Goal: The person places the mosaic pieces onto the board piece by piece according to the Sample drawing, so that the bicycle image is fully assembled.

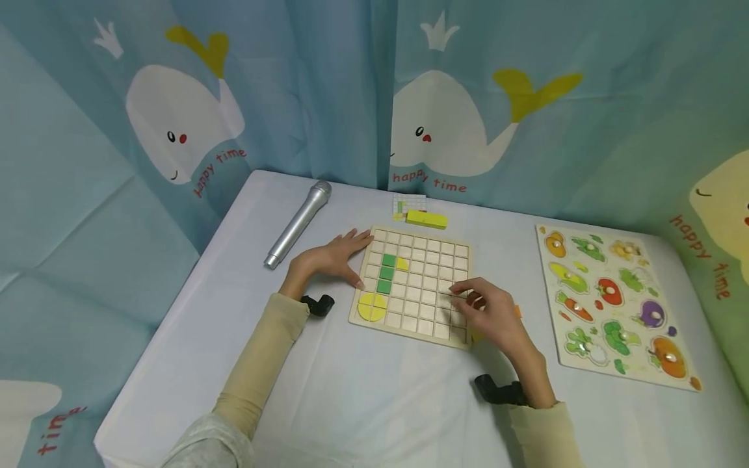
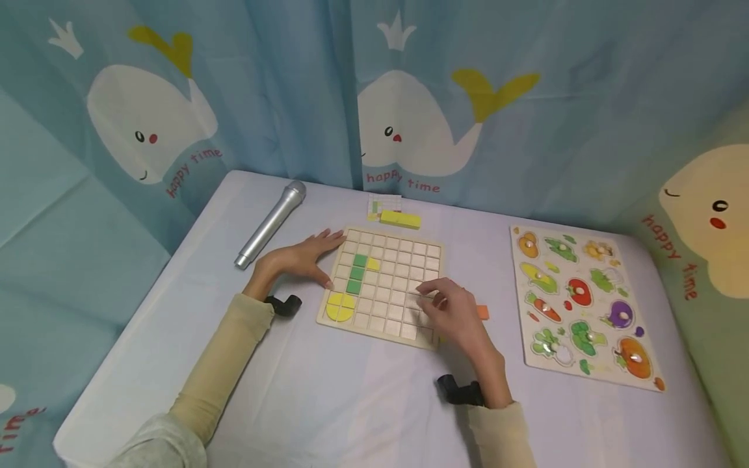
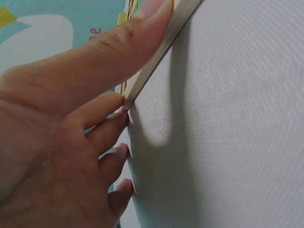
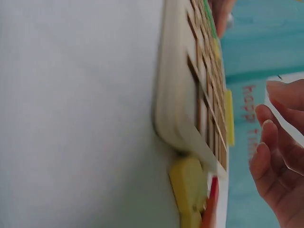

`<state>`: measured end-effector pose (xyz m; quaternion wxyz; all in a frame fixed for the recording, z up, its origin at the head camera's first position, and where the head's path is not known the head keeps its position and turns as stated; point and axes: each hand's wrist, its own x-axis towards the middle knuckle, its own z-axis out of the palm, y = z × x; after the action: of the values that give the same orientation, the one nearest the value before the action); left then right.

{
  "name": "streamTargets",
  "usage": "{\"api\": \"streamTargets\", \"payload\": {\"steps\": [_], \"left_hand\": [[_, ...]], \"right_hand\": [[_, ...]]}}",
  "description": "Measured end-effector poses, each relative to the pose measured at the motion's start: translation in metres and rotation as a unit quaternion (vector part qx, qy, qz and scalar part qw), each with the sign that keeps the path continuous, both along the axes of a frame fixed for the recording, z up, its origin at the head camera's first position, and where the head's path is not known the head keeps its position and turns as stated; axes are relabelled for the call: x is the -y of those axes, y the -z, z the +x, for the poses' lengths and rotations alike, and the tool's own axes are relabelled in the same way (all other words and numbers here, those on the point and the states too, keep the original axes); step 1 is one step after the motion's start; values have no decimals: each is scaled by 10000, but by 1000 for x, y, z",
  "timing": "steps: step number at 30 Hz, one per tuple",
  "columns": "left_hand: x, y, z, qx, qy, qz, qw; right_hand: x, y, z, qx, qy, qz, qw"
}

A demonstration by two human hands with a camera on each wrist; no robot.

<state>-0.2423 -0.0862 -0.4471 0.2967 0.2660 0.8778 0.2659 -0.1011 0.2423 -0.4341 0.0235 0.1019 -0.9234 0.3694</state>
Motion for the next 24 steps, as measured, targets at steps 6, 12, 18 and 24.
{"api": "streamTargets", "payload": {"steps": [6, 12, 18, 24], "left_hand": [[-4, -2, 0, 2, 25, 47, 10000], [-3, -1, -1, -2, -12, -97, 10000], [-2, 0, -1, -2, 4, -102, 9999], [-2, 1, -1, -18, -3, -56, 10000]], "right_hand": [[-27, -7, 3, 119, 397, 182, 9990], [-55, -14, 7, 649, 671, 357, 9950], [-76, -15, 8, 1091, 919, 446, 9888], [-95, -8, 9, 1420, 907, 557, 9841]]}}
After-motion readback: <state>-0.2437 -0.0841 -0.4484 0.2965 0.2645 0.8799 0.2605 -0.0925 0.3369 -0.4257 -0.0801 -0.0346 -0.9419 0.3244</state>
